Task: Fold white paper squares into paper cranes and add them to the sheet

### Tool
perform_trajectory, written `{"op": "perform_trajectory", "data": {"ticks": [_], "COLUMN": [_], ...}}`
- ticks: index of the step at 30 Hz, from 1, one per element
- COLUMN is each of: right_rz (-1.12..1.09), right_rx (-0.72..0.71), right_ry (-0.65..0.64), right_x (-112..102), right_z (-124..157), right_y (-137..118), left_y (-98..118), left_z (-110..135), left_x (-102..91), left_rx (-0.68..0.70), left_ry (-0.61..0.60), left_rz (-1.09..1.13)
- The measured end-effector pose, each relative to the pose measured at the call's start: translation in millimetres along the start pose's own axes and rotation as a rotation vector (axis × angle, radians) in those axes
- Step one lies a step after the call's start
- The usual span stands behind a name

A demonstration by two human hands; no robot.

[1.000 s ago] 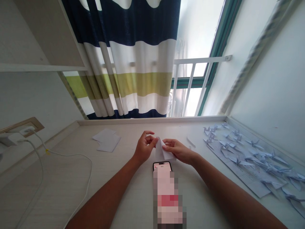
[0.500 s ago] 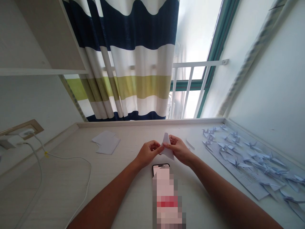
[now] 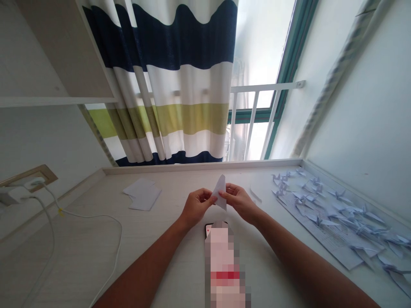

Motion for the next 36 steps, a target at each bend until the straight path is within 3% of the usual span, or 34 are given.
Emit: {"op": "perform_trajectory", "data": {"ticks": [8, 31, 36], "right_rz": [0.029, 0.068, 0.076], "right_rx": [-0.051, -0.054, -0.112], "right_ry": [0.026, 0.101, 0.17], "right_x": [-0.3, 2.5, 0.3], "right_z": [-1.2, -0.1, 0.8], "right_y": [1.8, -0.5, -7.8], "left_y": [3.1, 6.1, 6.8], "left_z": [-2.5, -1.2, -0.8], "left_x": [-0.9, -1.0, -2.0], "left_rx": [0.006, 0.005, -0.015], "left_ry": [0.109, 0.101, 0.099], "left_rz": [0.163, 0.129, 0.123]}}
Point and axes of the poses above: each hand's wrist, its own z-axis away from the middle knuckle, its own x-axis out of the palm, y = z × x, the point moved 2 cm from there along -z, towards the middle knuckle, and after that the axes turned 5 degrees about -y, right-handed, at the moved point
